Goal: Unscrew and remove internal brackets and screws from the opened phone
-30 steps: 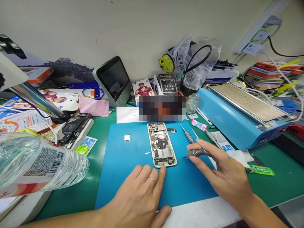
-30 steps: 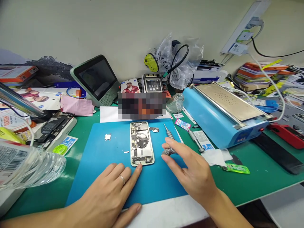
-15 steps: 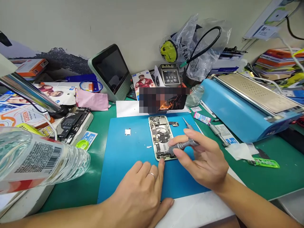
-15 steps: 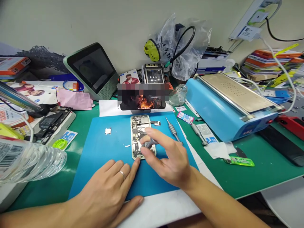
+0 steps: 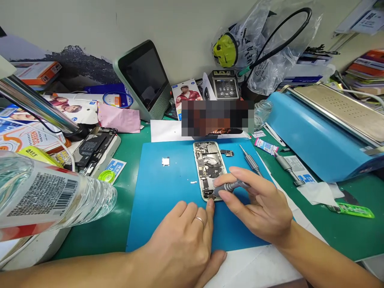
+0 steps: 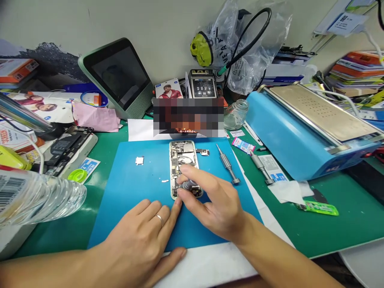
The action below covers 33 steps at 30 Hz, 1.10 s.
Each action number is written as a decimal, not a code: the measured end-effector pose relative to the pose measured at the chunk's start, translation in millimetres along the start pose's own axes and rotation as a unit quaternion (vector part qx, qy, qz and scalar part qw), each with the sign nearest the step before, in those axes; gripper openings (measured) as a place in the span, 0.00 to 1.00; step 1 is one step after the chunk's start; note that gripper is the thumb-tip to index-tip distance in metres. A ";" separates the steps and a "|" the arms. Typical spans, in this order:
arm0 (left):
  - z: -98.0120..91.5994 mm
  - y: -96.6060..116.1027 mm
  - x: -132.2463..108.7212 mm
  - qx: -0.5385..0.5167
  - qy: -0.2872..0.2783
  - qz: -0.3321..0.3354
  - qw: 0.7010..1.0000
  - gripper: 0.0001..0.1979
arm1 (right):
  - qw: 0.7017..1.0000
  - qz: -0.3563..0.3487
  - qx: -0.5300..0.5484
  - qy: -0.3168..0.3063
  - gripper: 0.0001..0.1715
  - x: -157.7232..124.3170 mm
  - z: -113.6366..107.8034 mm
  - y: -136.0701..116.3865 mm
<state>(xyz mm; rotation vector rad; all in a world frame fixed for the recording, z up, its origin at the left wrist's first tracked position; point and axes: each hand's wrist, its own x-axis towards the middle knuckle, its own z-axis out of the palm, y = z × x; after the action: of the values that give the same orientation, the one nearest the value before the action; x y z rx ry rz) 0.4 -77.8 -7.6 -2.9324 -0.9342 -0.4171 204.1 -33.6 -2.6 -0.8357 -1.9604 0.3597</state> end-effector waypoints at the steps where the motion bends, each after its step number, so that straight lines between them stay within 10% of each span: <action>1: 0.0 -0.1 0.2 0.001 0.001 -0.001 1.000 0.32 | 1.000 0.006 -0.003 -0.002 0.36 -0.1 -0.1 -0.6; 12: 12.4 1.9 3.0 0.021 0.073 -0.011 0.997 0.27 | 1.000 -0.004 0.005 0.004 0.36 2.4 -1.1 -0.8; 33: 0.2 1.9 0.8 0.014 -0.011 -0.002 1.000 0.32 | 0.999 -0.028 -0.021 0.000 0.42 0.1 -0.3 1.8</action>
<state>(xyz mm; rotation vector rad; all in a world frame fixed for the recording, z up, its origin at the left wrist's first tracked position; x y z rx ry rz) 2.2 -78.9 -7.5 -2.9159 -0.9403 -0.3677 205.0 -32.3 -3.4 -0.8061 -1.9931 0.2870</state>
